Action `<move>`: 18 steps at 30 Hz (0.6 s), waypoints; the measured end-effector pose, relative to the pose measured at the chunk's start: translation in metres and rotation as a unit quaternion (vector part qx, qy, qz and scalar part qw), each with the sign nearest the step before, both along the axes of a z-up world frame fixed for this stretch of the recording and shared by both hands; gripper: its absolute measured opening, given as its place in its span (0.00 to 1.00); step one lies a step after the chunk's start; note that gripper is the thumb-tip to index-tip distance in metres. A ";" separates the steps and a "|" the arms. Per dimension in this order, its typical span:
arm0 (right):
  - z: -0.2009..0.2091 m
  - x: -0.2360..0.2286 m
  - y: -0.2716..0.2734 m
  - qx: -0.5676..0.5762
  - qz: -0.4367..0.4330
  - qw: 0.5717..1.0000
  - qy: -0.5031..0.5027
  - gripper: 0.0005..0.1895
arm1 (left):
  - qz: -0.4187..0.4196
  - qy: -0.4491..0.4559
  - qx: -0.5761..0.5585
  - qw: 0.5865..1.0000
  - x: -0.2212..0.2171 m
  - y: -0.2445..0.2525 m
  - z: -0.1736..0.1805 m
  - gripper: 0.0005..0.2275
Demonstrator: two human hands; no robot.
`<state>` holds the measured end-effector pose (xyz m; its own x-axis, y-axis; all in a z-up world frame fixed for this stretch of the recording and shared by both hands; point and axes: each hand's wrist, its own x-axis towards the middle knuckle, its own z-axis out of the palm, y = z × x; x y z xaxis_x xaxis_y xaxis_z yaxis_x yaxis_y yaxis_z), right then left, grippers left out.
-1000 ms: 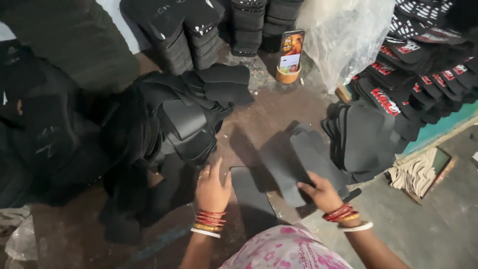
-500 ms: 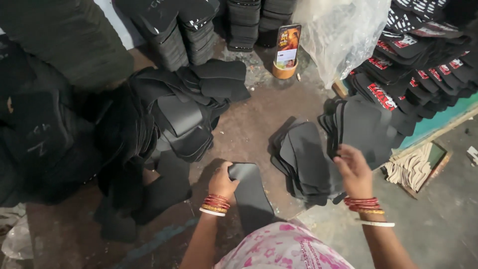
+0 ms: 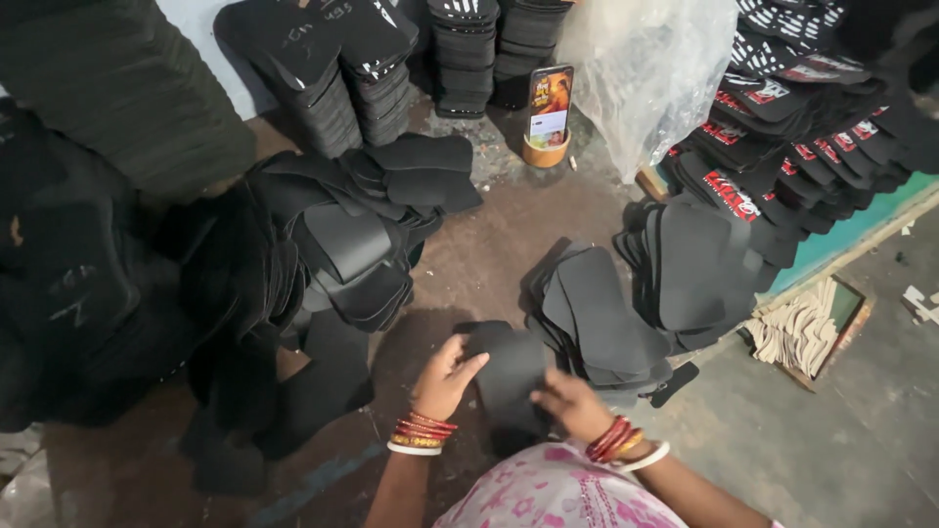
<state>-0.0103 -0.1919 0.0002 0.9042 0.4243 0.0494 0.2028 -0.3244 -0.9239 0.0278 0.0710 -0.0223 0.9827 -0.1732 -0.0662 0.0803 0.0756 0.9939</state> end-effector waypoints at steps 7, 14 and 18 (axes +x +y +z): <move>0.015 0.087 -0.209 -0.389 -0.183 0.808 -0.403 0.15 | 0.129 -0.061 0.427 0.893 -0.001 0.027 -0.025 0.20; 0.058 0.078 -0.145 -0.264 -0.309 0.880 -0.246 0.25 | 0.123 -0.112 0.492 0.854 0.021 -0.004 0.020 0.31; 0.044 0.041 -0.032 -0.207 -0.085 0.968 -0.116 0.27 | 0.104 -0.070 0.494 0.860 0.046 -0.010 -0.003 0.21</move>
<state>0.0311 -0.2234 0.0443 0.9476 0.2973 0.1167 0.3002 -0.7044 -0.6432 0.0741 0.0606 -0.0252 0.9959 0.0809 0.0409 0.0423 -0.8136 0.5799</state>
